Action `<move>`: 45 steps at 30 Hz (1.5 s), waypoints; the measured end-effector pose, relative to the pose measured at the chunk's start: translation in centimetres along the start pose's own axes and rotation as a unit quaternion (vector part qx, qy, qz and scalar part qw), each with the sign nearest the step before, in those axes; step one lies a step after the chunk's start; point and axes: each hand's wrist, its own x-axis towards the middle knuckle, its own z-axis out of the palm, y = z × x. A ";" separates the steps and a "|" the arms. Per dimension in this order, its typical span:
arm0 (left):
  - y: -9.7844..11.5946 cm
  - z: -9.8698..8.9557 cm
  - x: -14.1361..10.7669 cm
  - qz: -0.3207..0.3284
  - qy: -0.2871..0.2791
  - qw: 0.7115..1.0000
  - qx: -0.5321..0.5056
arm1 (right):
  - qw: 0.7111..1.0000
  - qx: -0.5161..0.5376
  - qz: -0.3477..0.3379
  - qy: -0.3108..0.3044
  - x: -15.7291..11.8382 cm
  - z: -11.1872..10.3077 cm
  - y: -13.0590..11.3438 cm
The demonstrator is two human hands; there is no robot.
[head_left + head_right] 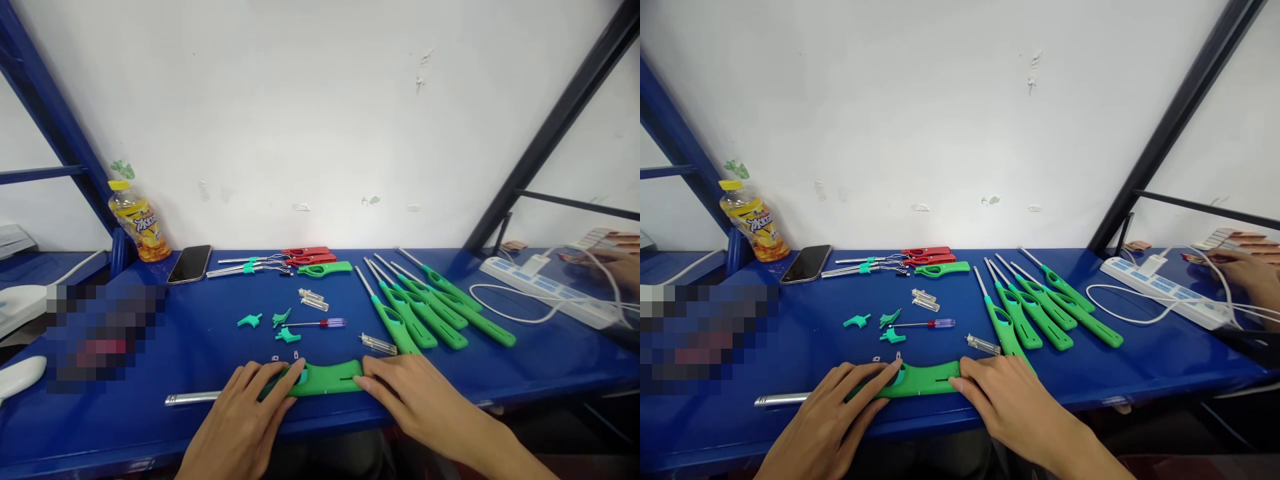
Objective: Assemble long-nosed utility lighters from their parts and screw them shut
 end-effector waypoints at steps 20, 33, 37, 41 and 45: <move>0.4 0.3 0.0 0.011 -0.072 0.996 -0.048 | 0.994 0.017 0.000 -0.108 1.7 -2.5 -0.3; 4.6 1.4 4.0 -0.003 0.091 0.988 -0.125 | 0.998 -0.032 -0.033 -0.053 0.9 -1.2 0.0; 4.9 2.2 5.0 -0.011 0.077 0.980 -0.186 | 0.997 -0.004 -0.047 -0.063 1.0 -1.4 -0.1; 4.5 2.6 5.0 -0.013 0.055 0.976 -0.208 | 0.995 0.018 -0.057 -0.074 1.4 -3.0 0.0; 4.4 2.6 4.7 -0.009 0.013 0.977 -0.212 | 1.000 0.023 -0.019 0.000 3.1 -5.5 0.5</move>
